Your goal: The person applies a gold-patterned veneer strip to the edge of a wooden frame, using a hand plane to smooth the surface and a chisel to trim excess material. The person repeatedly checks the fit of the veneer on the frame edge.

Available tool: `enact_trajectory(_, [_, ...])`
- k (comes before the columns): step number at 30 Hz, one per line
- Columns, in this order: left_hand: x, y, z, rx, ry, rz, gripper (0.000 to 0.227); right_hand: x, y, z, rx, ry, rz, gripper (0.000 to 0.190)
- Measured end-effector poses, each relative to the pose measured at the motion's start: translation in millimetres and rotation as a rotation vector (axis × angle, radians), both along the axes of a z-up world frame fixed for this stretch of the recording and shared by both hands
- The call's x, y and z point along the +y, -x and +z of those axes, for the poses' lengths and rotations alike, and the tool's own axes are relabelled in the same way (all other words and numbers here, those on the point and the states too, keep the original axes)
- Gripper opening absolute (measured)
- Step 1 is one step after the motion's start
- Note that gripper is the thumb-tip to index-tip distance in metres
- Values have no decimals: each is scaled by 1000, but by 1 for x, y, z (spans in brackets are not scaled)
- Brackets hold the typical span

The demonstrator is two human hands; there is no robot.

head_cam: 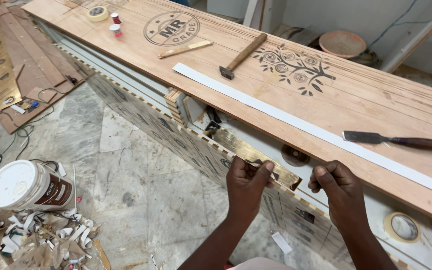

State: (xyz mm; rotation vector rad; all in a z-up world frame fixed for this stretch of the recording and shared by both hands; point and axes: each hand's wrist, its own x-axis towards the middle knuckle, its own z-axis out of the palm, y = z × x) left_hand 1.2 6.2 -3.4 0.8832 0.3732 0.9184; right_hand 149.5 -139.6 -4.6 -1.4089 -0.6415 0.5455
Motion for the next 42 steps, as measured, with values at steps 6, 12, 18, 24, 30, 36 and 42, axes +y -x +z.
enact_trajectory(6, [4,2,4,-10,-10,4,16,-2,3,5,-28,34,-14,29])
enact_trajectory(12, [5,4,11,19,-25,7,16,-5,6,9,-39,55,-38,30])
enact_trajectory(18, [5,5,11,-19,8,-14,20,-4,6,4,-10,50,-45,25])
enact_trajectory(24, [3,3,11,-30,39,-17,23,-3,11,7,16,106,-80,10])
enact_trajectory(30, [-4,-5,11,-25,36,-50,23,-15,10,11,36,185,-147,14])
enact_trajectory(36, [-20,-20,10,-7,55,-108,24,-42,2,1,14,111,-180,16])
enact_trajectory(42, [-55,-49,12,11,36,-181,25,-95,-16,-8,21,-73,-176,19])
